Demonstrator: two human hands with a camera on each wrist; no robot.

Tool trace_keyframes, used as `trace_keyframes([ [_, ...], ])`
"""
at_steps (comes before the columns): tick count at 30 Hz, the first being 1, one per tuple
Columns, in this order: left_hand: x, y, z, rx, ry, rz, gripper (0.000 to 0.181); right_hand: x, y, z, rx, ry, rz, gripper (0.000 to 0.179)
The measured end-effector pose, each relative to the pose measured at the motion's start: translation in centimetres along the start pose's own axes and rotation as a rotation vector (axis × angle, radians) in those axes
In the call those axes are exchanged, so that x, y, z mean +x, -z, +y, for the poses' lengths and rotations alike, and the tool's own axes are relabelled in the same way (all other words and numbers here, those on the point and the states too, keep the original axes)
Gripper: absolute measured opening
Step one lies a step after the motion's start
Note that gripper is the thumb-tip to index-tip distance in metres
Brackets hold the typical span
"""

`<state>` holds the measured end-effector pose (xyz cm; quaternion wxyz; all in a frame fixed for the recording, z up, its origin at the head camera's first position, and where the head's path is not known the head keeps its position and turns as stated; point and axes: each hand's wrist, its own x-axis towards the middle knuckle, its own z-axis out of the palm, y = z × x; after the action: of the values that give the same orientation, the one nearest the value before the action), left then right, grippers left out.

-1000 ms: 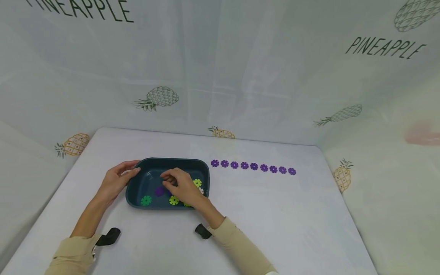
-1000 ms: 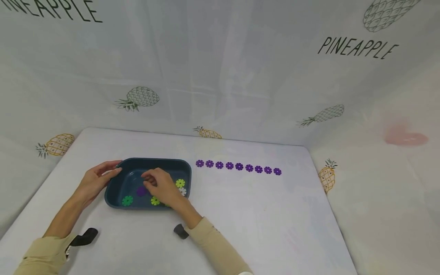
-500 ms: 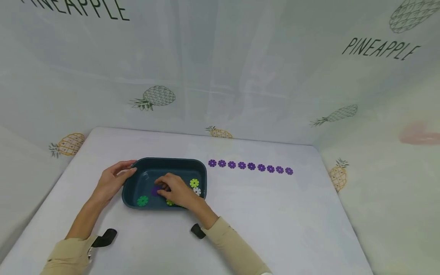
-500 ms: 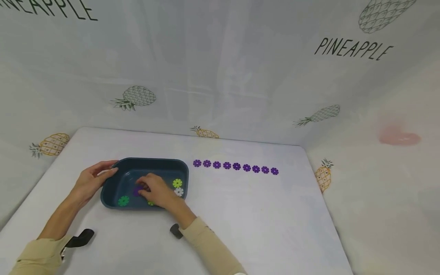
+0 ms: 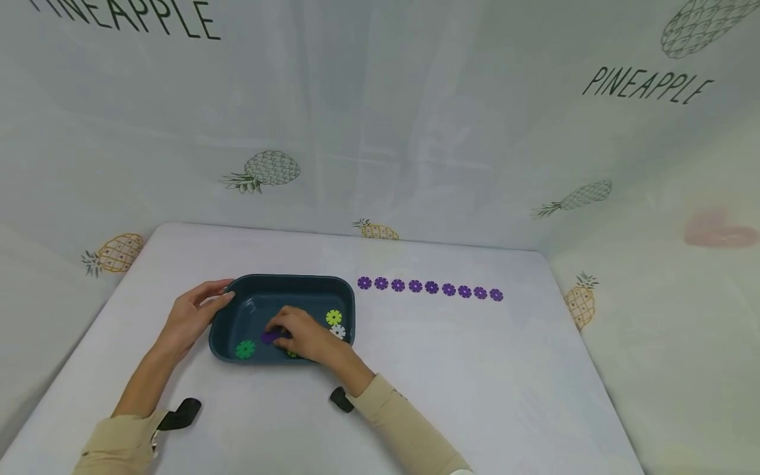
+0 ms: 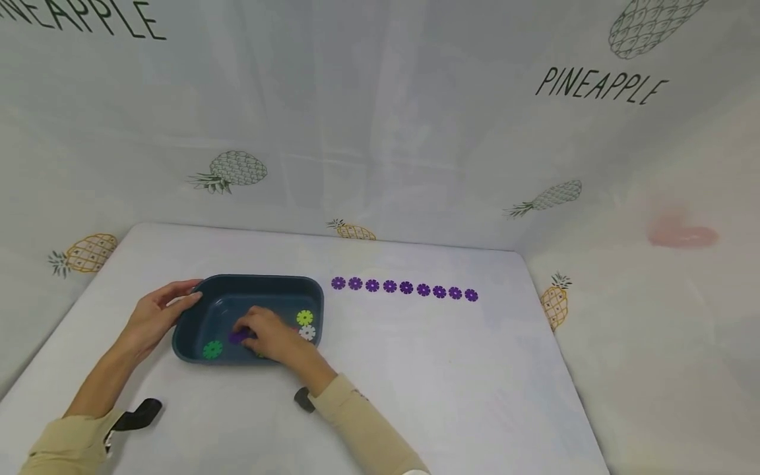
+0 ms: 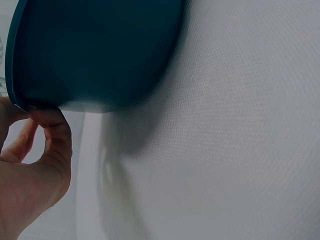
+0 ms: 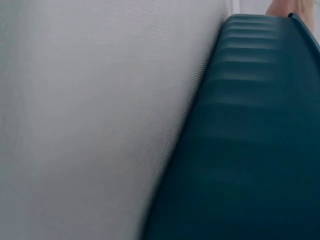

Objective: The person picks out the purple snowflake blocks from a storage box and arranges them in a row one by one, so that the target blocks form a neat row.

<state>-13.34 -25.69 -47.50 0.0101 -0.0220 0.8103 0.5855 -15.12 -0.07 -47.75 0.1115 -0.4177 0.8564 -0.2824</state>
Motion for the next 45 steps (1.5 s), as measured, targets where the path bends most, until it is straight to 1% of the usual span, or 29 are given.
trace_keyframes([
  [3, 0.0, 0.0, 0.0, 0.003, 0.003, 0.002, 0.052, -0.1, 0.0, 0.0, -0.005, 0.0, 0.007, 0.024],
  [9, 0.0, 0.0, 0.1, 0.02, 0.013, 0.007, 0.054, 0.0, 0.0, -0.1, -0.049, 0.008, 0.004, 0.02],
  [13, 0.1, 0.0, 0.1, 0.02, 0.015, 0.0, 0.054, 0.1, 0.0, -0.1, -0.058, 0.014, 0.008, 0.015],
  [17, 0.2, 0.0, 0.1, 0.019, 0.015, -0.004, 0.054, 0.1, 0.0, -0.1, -0.047, 0.018, 0.018, 0.013],
  [21, 0.2, 0.1, 0.0, 0.018, 0.023, -0.011, 0.055, -0.1, 0.0, -0.2, -0.003, 0.018, 0.029, 0.016],
  [24, 0.2, 0.1, -0.1, 0.016, 0.029, -0.01, 0.055, -0.2, 0.0, -0.2, 0.03, 0.037, 0.056, 0.017],
  [27, 0.2, 0.2, -0.1, 0.016, 0.026, -0.012, 0.055, -0.3, 0.1, -0.2, 0.046, 0.065, 0.105, 0.016],
  [30, 0.2, 0.2, -0.2, 0.013, 0.028, -0.014, 0.055, -0.4, 0.0, -0.2, 0.037, 0.087, 0.165, 0.014],
  [33, 0.2, 0.2, -0.2, 0.014, 0.023, -0.011, 0.055, -0.5, 0.0, -0.2, 0.031, 0.083, 0.236, 0.014],
  [35, 0.2, 0.2, -0.2, 0.014, 0.021, -0.006, 0.055, -0.5, 0.0, -0.2, 0.048, 0.068, 0.286, 0.014],
  [38, 0.2, 0.1, -0.2, 0.019, 0.016, -0.007, 0.055, -0.7, 0.0, -0.2, 0.115, 0.047, 0.357, 0.016],
  [41, 0.2, 0.0, -0.2, 0.017, 0.009, -0.005, 0.054, -0.8, 0.3, -0.1, 0.21, 0.036, 0.428, 0.019],
  [45, 0.2, -0.1, -0.1, 0.003, 0.005, -0.005, 0.053, -1.0, 0.8, 0.3, 0.356, 0.017, 0.561, 0.019],
])
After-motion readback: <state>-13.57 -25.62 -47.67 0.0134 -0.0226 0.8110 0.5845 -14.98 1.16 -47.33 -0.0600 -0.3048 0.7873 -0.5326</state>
